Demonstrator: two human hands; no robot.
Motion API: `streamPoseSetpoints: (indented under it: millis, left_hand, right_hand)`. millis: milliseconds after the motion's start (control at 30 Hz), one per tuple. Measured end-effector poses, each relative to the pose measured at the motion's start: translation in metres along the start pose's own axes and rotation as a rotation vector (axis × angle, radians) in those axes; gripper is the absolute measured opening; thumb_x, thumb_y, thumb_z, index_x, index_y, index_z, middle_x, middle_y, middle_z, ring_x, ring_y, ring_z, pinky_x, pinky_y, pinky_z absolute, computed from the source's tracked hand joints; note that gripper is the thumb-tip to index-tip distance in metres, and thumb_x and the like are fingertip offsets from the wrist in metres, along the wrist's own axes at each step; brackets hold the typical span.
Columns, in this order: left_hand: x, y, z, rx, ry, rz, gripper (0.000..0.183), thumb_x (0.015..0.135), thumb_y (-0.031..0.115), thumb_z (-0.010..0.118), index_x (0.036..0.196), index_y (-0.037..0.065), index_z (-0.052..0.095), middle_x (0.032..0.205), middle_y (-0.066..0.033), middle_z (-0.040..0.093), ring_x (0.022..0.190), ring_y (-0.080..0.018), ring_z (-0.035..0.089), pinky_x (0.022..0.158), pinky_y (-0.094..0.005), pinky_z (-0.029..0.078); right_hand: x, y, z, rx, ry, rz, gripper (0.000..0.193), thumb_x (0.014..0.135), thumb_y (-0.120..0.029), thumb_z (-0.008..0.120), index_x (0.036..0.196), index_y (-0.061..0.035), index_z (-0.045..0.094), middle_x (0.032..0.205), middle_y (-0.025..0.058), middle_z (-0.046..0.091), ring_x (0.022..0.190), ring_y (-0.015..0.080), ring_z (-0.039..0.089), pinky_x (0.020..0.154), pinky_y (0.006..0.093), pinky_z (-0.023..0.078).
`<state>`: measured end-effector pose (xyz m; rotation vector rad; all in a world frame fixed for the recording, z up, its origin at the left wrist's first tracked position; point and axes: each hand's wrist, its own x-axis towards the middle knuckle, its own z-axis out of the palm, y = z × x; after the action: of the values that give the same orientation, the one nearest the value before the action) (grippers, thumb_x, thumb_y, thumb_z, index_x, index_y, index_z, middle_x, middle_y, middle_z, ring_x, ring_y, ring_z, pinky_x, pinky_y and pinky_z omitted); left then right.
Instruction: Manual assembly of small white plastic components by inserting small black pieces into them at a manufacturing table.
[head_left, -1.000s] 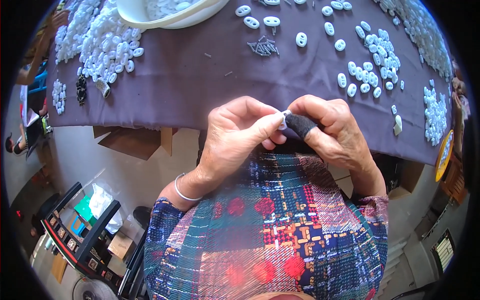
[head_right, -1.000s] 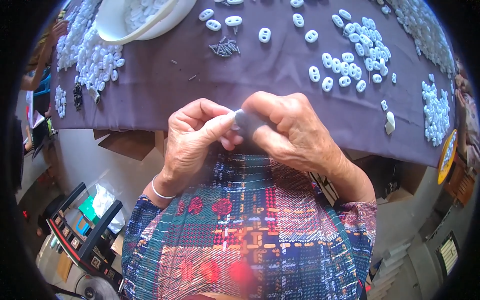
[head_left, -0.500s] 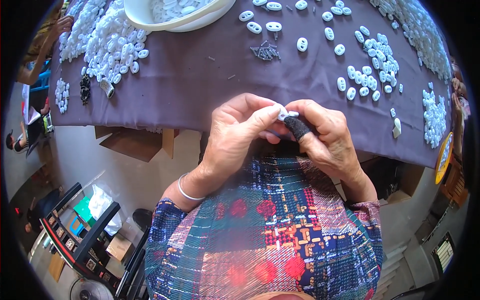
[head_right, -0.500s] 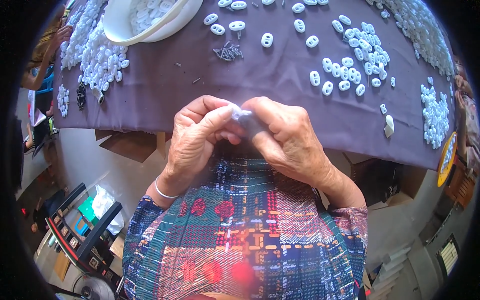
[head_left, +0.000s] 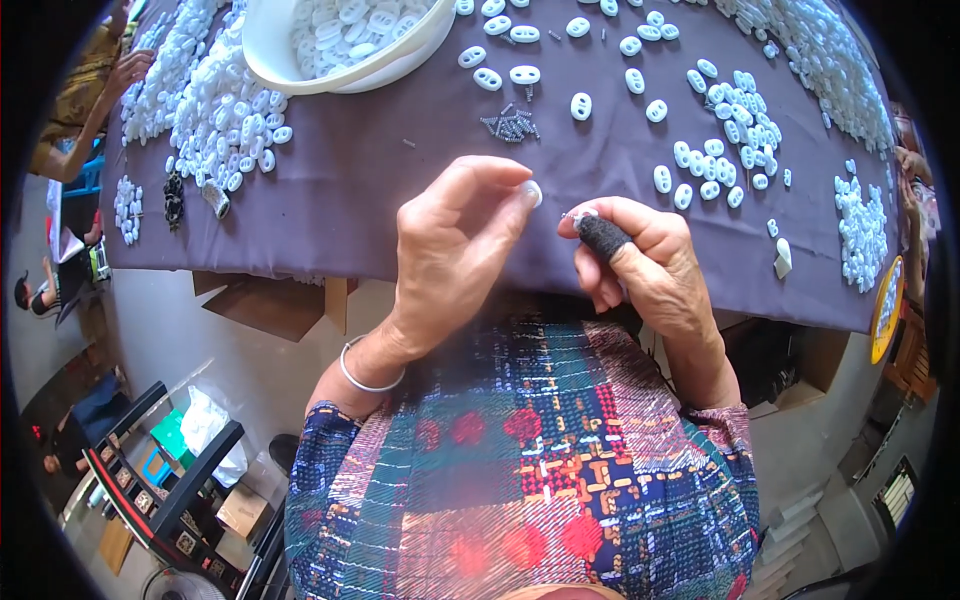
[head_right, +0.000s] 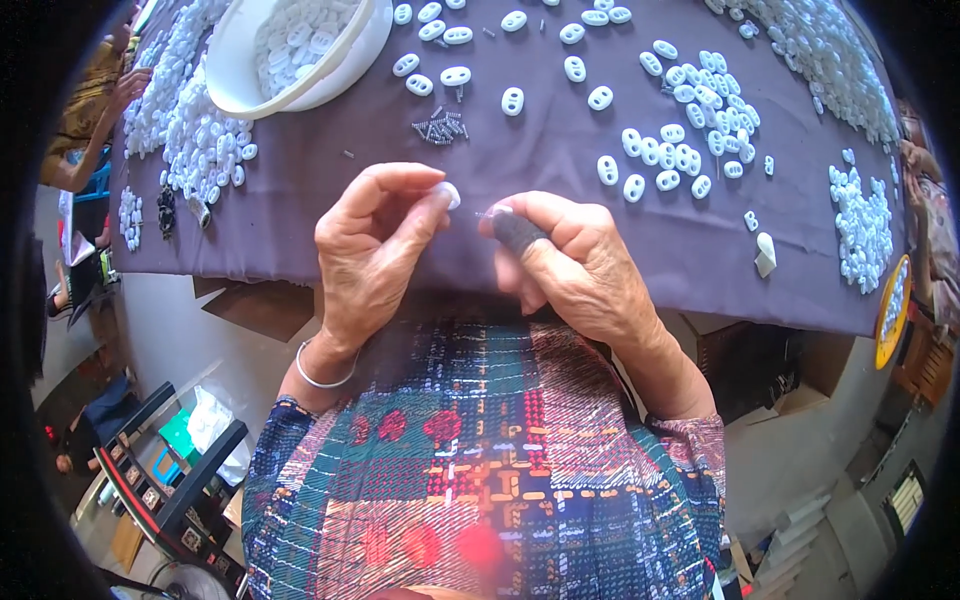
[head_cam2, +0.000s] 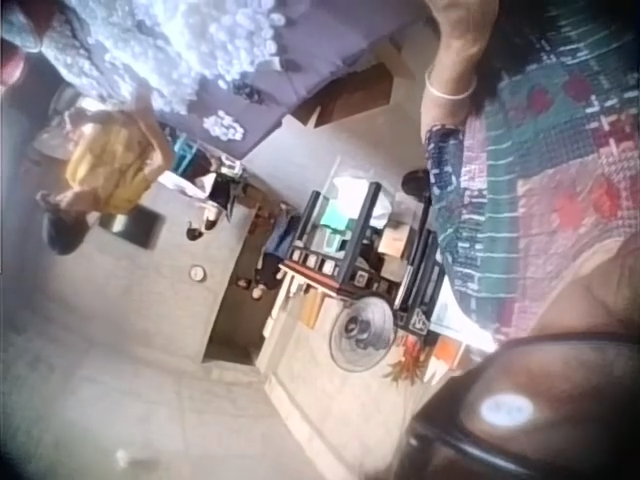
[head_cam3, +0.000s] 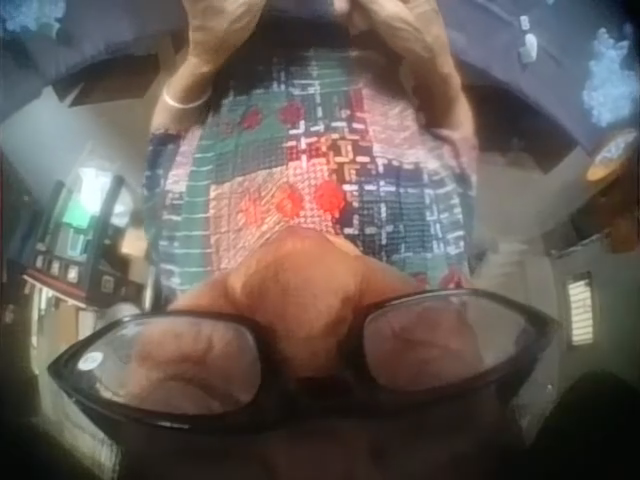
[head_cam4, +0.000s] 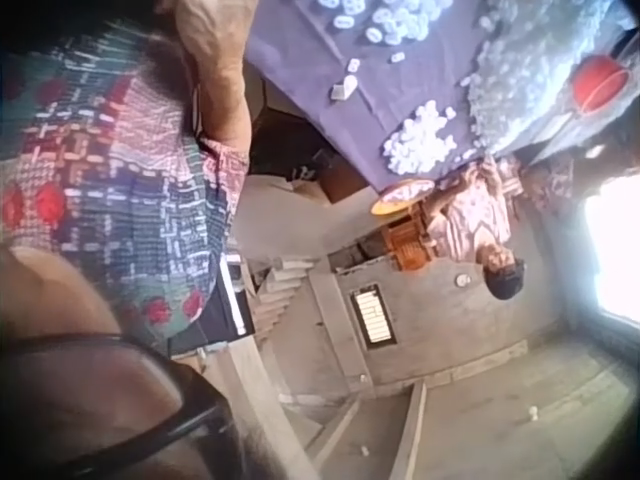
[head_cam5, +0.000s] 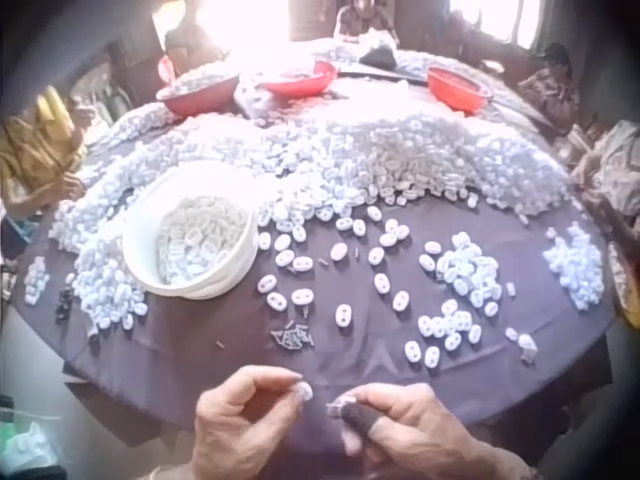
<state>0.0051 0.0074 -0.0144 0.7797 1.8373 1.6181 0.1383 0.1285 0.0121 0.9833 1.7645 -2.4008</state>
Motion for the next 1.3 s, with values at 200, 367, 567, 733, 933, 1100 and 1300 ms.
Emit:
streamPoseSetpoints:
  millis: [200,367,567,733,933,1100,1300]
  left_hand:
    - [0.010,0.000,0.002,0.367,0.029,0.288,0.017,0.075,0.000,0.068,0.092,0.005,0.065,0.090,-0.0049,0.060,0.073,-0.0076,0.055,0.056,-0.0198,0.042]
    - [0.003,0.000,0.001,0.261,-0.126,0.277,0.012,0.075,-0.001,0.068,0.086,0.001,0.065,0.087,-0.0061,0.059,0.073,-0.0104,0.056,0.061,-0.0224,0.044]
    - [-0.004,-0.002,0.004,0.109,-0.064,0.190,0.007,0.077,0.000,0.067,0.082,-0.002,0.062,0.084,-0.0060,0.058,0.077,-0.0111,0.054,0.068,-0.0222,0.044]
    - [-0.008,0.002,0.002,-0.058,-0.115,0.056,0.007,0.083,0.006,0.063,0.084,-0.001,0.062,0.078,-0.0048,0.060,0.074,-0.0114,0.058,0.065,-0.0241,0.045]
    - [-0.008,0.011,-0.002,-0.300,-0.068,-0.161,0.016,0.091,0.011,0.053,0.092,-0.003,0.060,0.086,-0.0036,0.060,0.079,-0.0079,0.055,0.071,-0.0221,0.044]
    - [-0.009,0.002,-0.005,-0.059,-0.146,-0.003,0.011,0.086,0.010,0.060,0.089,-0.001,0.060,0.079,-0.0052,0.058,0.073,-0.0115,0.056,0.066,-0.0248,0.045]
    - [-0.008,-0.007,-0.004,0.101,-0.114,0.179,0.006,0.082,0.003,0.062,0.082,-0.002,0.059,0.078,-0.0047,0.057,0.072,-0.0109,0.052,0.064,-0.0227,0.041]
  right_hand:
    - [0.003,0.003,-0.003,0.050,-0.017,-0.008,0.020,0.094,-0.012,0.045,0.100,0.0029,0.057,0.063,0.0029,0.056,0.045,0.0030,0.043,0.043,0.0170,0.038]
    - [0.002,0.000,-0.001,0.021,-0.081,-0.020,0.020,0.094,-0.012,0.045,0.100,0.0027,0.057,0.064,0.0038,0.057,0.045,0.0037,0.044,0.043,0.0174,0.039]
    - [0.005,0.002,0.011,-0.009,0.086,-0.073,0.016,0.091,-0.011,0.051,0.098,0.0024,0.058,0.063,0.0006,0.055,0.047,0.0034,0.045,0.044,0.0164,0.039]
    - [0.006,0.012,0.012,-0.028,0.068,-0.241,0.015,0.090,-0.011,0.054,0.092,0.0029,0.059,0.058,-0.0023,0.049,0.047,0.0020,0.040,0.041,0.0166,0.031]
    - [0.007,0.009,0.014,0.091,0.106,-0.106,0.016,0.089,-0.012,0.057,0.088,0.0041,0.058,0.055,-0.0037,0.044,0.045,0.0026,0.037,0.039,0.0176,0.028]
    - [0.006,0.008,0.016,0.089,0.087,-0.104,0.015,0.089,-0.012,0.057,0.089,0.0034,0.059,0.057,-0.0027,0.047,0.045,0.0026,0.039,0.039,0.0178,0.029]
    - [0.007,0.014,0.019,-0.099,0.135,-0.168,0.011,0.086,-0.007,0.056,0.092,0.0017,0.061,0.063,-0.0021,0.053,0.052,0.0028,0.044,0.046,0.0181,0.034]
